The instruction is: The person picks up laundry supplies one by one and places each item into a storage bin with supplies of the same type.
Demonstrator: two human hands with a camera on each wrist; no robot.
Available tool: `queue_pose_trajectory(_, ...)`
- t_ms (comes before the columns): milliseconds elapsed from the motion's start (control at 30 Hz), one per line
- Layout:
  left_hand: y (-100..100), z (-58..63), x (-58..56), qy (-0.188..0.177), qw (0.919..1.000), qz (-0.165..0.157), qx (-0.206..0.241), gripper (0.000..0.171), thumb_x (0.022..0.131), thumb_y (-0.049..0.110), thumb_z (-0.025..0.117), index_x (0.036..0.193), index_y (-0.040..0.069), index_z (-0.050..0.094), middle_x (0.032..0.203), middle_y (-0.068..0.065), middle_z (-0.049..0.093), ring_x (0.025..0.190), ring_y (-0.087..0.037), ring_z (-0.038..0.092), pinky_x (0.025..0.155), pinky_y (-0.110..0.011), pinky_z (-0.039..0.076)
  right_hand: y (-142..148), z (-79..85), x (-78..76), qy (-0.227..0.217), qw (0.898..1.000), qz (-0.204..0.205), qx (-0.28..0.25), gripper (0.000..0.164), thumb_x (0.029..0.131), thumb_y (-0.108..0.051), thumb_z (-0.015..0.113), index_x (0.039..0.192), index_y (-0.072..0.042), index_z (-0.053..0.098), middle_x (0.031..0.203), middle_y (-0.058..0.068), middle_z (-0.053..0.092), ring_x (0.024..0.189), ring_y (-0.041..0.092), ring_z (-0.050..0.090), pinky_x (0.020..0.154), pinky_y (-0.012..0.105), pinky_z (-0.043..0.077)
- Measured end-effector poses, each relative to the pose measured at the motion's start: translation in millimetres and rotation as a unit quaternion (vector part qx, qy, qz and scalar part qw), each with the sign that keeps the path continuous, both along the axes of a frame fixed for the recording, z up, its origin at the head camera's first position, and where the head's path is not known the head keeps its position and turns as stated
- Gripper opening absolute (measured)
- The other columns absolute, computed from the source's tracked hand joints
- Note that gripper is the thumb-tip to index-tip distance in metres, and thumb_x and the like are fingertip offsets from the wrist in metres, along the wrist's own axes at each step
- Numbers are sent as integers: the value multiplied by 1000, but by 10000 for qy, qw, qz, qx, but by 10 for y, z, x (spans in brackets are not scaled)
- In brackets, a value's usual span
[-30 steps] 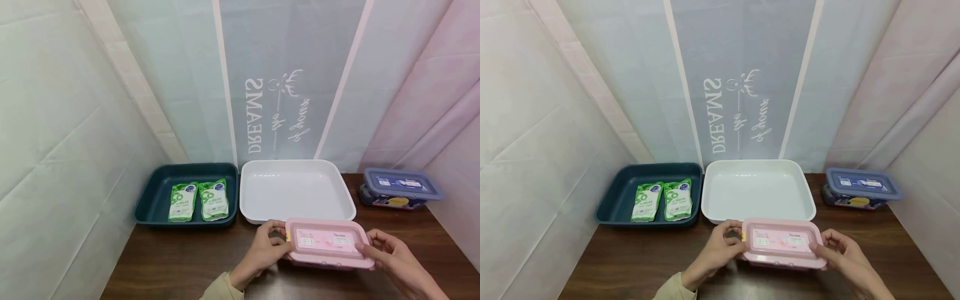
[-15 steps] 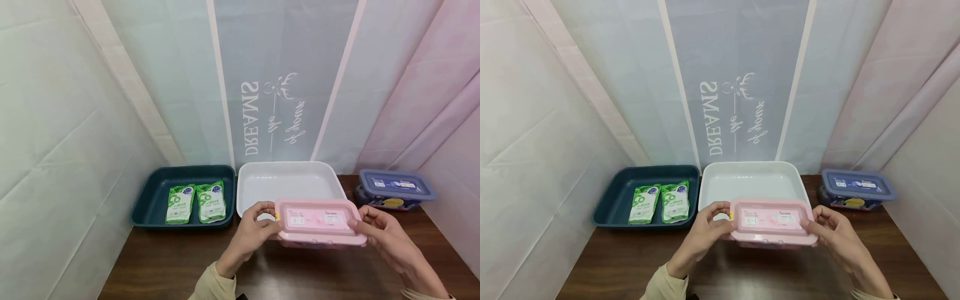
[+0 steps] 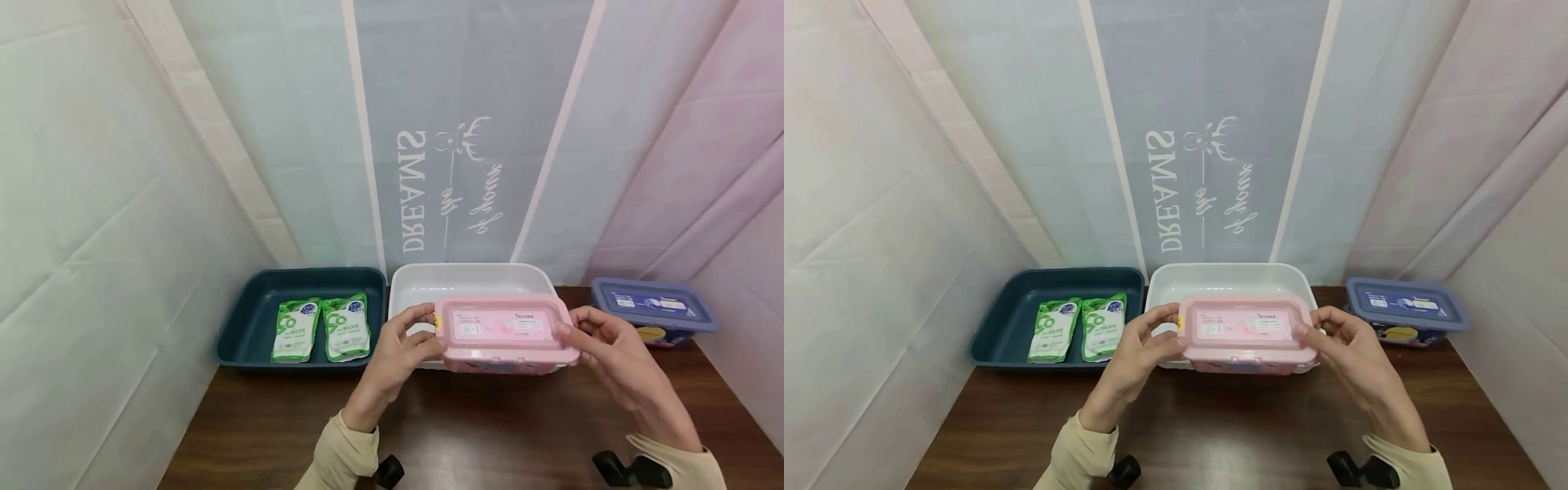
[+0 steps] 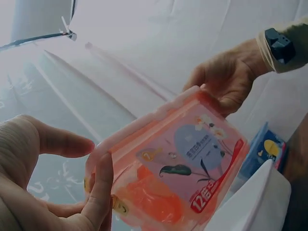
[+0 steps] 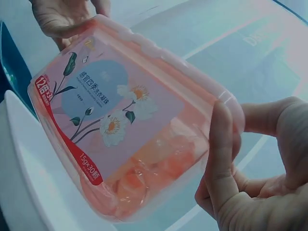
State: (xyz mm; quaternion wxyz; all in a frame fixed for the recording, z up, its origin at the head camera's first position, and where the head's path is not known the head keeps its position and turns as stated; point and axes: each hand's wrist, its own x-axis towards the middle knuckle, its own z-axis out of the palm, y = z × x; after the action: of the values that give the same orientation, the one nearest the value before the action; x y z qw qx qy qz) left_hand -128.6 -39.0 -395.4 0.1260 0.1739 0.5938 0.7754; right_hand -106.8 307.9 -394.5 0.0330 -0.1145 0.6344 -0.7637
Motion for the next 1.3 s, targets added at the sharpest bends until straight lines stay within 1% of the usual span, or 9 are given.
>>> queue_pose_trajectory(100,-42,18,-50,144,9997,172,50,67,92,-1,71,154,-9,45,128,-13,51,95,-14,66,83,-23,59,-66,42,-61,154,9999,-33,-62,26,105,11,53,119,-4,68,103,2,68,88,10,67,73,22,61)
queue_pose_trajectory(200,-85,51,-110,276,9992,271,65,69,91,-1,72,154,-10,45,129,-15,50,97,-15,65,84,-22,58,-127,79,-131,299,9992,18,-274,29,104,14,53,122,-2,69,106,4,69,90,11,68,75,23,62)
queue_pose_trajectory(367,-141,81,-225,337,9989,240,223,74,92,0,73,158,-9,40,133,-15,48,101,-16,65,88,-22,57,-220,146,-246,500,9970,79,-579,32,103,17,52,124,-1,68,111,4,70,95,11,70,81,23,62)
queue_pose_trajectory(533,-154,67,-322,481,9976,175,460,79,94,5,79,161,-6,38,138,-16,49,107,-17,65,90,-22,58,-290,201,-343,776,9944,78,-718,35,101,19,52,130,6,64,121,8,70,104,12,70,91,23,60)
queue_pose_trajectory(667,-128,44,-385,580,9959,245,644,79,94,10,81,160,-4,41,139,-16,51,109,-18,66,92,-23,58,-324,237,-408,890,9928,-59,-796,36,102,18,52,135,9,61,122,10,68,105,15,69,91,23,60)
queue_pose_trajectory(800,-35,19,-444,509,9945,420,812,75,93,6,80,158,-4,45,137,-13,55,108,-18,67,94,-23,58,-311,255,-452,969,9901,-211,-994,37,103,17,51,137,10,62,124,11,66,104,16,69,88,23,61)
queue_pose_trajectory(967,59,-3,-517,399,9927,706,891,65,95,-5,72,155,-6,49,137,-13,57,112,-20,66,94,-23,59,-296,231,-534,890,9883,-349,-1187,36,103,16,52,137,8,64,127,11,64,104,16,71,89,23,61)
queue_pose_trajectory(1067,58,-12,-579,349,9920,837,878,63,96,-6,71,155,-5,50,139,-16,56,112,-18,65,92,-22,59,-325,191,-602,774,9874,-386,-1328,36,103,15,54,135,7,66,127,11,64,104,16,71,91,24,61)
queue_pose_trajectory(1300,66,-110,-767,286,9931,848,761,63,97,-9,69,156,-3,49,142,-18,54,112,-18,65,92,-21,58,-369,33,-782,606,9867,-568,-1400,34,103,13,57,134,4,69,129,8,63,107,14,68,93,23,59)
